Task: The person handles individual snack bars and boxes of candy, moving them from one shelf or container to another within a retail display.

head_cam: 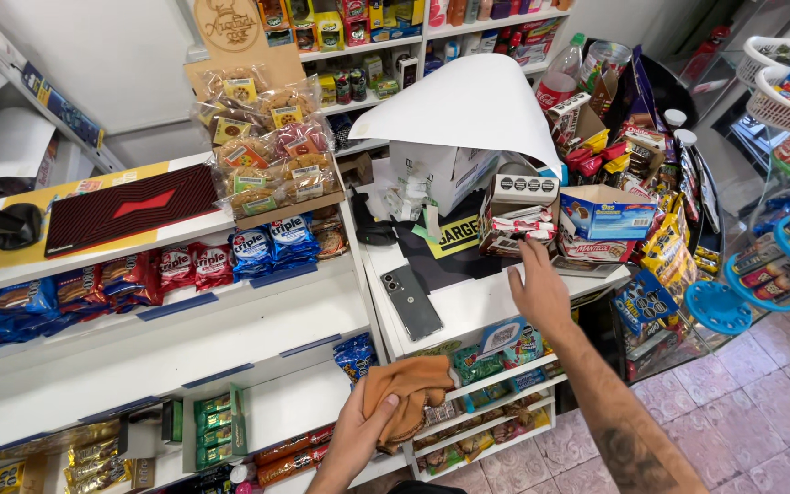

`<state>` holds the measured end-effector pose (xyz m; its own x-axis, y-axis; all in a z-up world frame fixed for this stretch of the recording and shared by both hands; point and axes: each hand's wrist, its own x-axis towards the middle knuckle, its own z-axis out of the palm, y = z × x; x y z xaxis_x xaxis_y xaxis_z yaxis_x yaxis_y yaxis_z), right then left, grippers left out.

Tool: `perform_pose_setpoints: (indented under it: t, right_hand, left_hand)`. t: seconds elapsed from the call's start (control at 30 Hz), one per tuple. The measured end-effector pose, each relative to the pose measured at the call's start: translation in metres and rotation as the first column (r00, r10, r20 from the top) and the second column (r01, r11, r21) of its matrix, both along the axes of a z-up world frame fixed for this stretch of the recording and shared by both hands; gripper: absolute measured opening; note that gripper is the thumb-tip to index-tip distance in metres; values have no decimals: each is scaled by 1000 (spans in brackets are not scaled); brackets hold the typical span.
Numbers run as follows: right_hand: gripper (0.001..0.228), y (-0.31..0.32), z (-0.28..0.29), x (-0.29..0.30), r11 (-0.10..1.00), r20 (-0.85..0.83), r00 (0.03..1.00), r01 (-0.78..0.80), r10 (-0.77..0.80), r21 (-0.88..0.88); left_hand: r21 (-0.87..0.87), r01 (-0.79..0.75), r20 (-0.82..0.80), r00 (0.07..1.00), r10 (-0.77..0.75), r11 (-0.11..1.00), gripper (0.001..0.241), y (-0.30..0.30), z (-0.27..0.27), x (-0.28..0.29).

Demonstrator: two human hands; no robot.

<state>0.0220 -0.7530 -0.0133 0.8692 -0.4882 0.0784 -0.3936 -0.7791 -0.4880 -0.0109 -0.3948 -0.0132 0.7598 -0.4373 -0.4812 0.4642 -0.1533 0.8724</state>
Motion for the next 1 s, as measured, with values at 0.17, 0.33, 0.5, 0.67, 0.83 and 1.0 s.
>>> perform_pose_setpoints:
  t: [0.17, 0.33, 0.5, 0.67, 0.83, 1.0]
  right_hand:
    - [50, -26, -29, 30, 916, 59, 993, -72, 104, -394]
    - [46, -20, -28, 42, 924, 66, 996, -32, 61, -382]
    - [43, -23, -43, 38, 832, 79, 993, -33, 92, -555]
    - [49, -26, -51, 39, 801, -3, 996, -77, 93, -593]
    - [52, -22, -48, 37, 823, -49, 996, -90, 75, -561]
    - [63, -21, -48, 38, 819, -93, 995, -81, 35, -567]
  left_hand:
    - [-28, -61, -10, 998, 61, 998, 43, 10, -3, -4]
    - [-39, -100, 10, 995, 100, 994, 39, 20, -13, -7]
    - [16, -126, -10, 992, 127, 992, 35, 26, -8, -11]
    - [33, -135, 12, 991, 135, 990, 34, 31, -11, -17]
    - [35, -152, 2, 988, 152, 988, 34, 36, -7, -24]
    - [4, -199, -6, 980, 199, 980, 35, 46, -14, -32]
